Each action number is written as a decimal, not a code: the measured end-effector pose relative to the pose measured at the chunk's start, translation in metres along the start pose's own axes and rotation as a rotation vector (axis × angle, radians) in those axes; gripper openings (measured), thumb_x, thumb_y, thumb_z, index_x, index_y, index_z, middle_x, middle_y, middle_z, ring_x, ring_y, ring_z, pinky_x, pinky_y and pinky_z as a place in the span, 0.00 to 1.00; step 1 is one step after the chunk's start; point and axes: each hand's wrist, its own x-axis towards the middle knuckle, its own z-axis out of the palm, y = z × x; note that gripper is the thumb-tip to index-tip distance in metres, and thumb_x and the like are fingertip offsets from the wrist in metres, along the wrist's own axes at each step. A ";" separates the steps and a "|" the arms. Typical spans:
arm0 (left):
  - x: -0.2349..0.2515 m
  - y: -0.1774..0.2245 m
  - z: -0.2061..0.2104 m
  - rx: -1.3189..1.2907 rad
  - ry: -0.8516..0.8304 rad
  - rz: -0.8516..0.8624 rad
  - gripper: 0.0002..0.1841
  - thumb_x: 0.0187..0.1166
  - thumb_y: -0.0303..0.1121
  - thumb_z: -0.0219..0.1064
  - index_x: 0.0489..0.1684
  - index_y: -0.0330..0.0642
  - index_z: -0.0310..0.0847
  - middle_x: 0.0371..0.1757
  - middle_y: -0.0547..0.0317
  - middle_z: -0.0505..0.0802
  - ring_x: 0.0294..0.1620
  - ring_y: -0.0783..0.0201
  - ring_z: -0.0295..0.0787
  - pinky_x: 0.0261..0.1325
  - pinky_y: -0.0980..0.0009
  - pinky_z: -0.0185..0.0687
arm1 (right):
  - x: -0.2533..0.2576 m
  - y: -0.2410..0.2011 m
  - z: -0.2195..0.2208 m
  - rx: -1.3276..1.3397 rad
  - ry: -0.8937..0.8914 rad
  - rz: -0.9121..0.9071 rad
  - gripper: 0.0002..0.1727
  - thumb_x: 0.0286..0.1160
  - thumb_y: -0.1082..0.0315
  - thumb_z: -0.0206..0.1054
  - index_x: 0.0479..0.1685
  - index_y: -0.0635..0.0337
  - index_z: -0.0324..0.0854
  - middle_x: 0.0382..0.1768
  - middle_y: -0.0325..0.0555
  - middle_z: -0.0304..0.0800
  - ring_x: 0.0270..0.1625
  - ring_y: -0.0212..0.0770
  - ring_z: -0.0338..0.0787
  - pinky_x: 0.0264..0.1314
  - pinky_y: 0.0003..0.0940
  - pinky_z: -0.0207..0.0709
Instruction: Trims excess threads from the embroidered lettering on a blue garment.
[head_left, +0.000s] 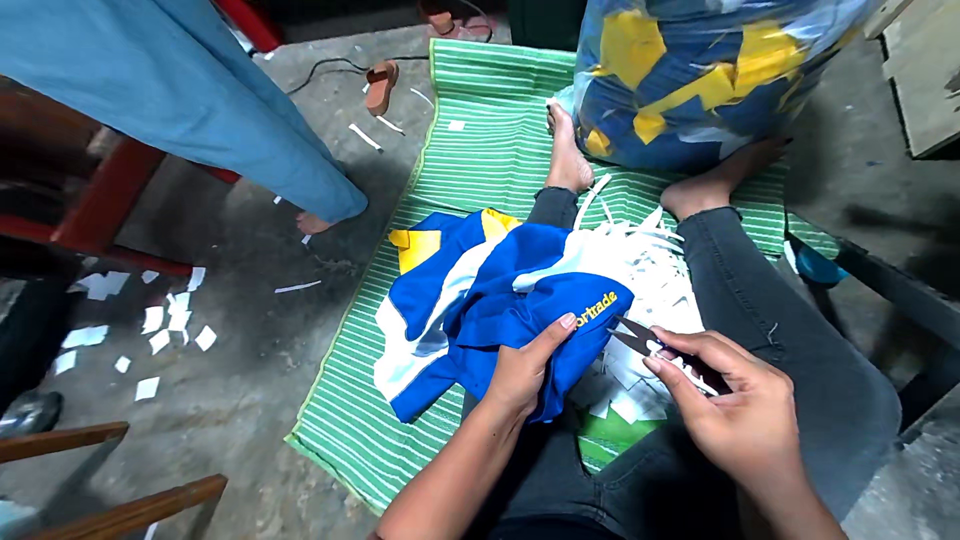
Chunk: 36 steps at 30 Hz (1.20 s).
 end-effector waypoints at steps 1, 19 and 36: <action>-0.001 0.000 0.001 0.007 0.002 0.006 0.07 0.78 0.19 0.66 0.48 0.34 0.83 0.39 0.55 0.95 0.43 0.66 0.94 0.55 0.68 0.90 | 0.000 -0.001 0.001 0.001 -0.001 0.010 0.17 0.74 0.57 0.72 0.51 0.61 0.94 0.40 0.38 0.93 0.37 0.18 0.83 0.37 0.11 0.75; -0.005 0.004 0.003 0.092 -0.010 0.074 0.08 0.74 0.17 0.69 0.47 0.33 0.84 0.38 0.56 0.95 0.43 0.68 0.94 0.56 0.69 0.90 | 0.006 -0.002 0.006 -0.081 -0.005 -0.096 0.14 0.78 0.56 0.70 0.49 0.54 0.96 0.40 0.39 0.95 0.37 0.23 0.87 0.35 0.18 0.76; -0.007 0.013 0.002 0.149 -0.021 0.054 0.08 0.72 0.17 0.70 0.45 0.34 0.84 0.37 0.56 0.95 0.42 0.69 0.94 0.54 0.70 0.91 | 0.010 -0.001 0.001 -0.166 -0.026 -0.199 0.14 0.81 0.56 0.68 0.48 0.52 0.97 0.41 0.40 0.96 0.41 0.33 0.92 0.43 0.31 0.82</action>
